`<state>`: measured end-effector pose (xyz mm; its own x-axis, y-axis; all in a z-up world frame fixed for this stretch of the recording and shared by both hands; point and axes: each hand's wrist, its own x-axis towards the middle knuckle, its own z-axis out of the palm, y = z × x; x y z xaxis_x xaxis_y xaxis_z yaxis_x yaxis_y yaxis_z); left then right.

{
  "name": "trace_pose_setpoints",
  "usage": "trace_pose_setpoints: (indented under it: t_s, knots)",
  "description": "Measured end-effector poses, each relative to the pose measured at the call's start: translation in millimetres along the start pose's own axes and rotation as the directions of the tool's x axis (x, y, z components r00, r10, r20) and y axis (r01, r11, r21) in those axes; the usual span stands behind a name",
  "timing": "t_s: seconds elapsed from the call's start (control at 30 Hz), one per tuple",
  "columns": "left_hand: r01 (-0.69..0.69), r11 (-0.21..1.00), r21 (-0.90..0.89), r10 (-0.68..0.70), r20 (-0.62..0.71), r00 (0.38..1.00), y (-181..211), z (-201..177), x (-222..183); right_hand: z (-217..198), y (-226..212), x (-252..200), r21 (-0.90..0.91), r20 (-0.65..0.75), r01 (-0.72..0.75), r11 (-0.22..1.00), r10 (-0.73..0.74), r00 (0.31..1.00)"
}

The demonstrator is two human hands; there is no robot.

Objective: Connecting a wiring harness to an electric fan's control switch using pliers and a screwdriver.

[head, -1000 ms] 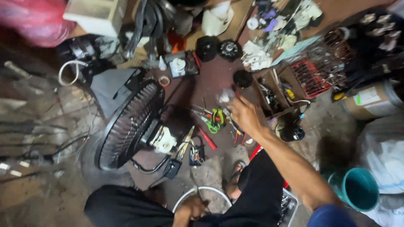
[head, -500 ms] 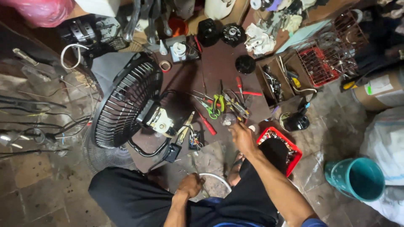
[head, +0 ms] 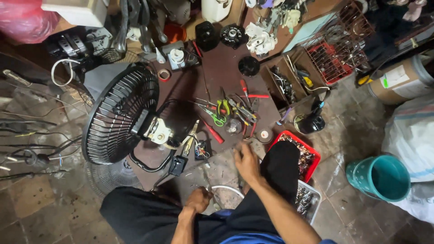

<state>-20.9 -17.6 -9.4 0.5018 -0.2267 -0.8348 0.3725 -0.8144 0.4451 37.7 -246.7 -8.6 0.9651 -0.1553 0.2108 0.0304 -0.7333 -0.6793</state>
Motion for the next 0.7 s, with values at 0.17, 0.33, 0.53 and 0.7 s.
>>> trace_pose_setpoints:
  t_s: [0.17,0.33,0.53,0.7]
  knots:
    - [-0.062,0.940,-0.337,0.036,-0.084,0.996,-8,13,13,-3,-32,-51,0.144,0.389,-0.118,0.982,0.054,0.920]
    - [0.044,0.234,-0.971,-0.304,-0.030,0.952,61,-7,-40,-21,-82,-48,0.363,0.611,0.049,0.930,-0.278,0.741]
    - [0.056,-0.282,-0.958,0.397,-0.063,0.915,54,-2,-51,-17,-25,43,0.408,0.100,-0.028,0.912,-0.014,0.995]
    - [-0.493,0.550,-0.674,0.133,-0.512,0.848,56,21,-22,-17,0,172,-0.150,0.329,-0.144,0.978,0.187,0.926]
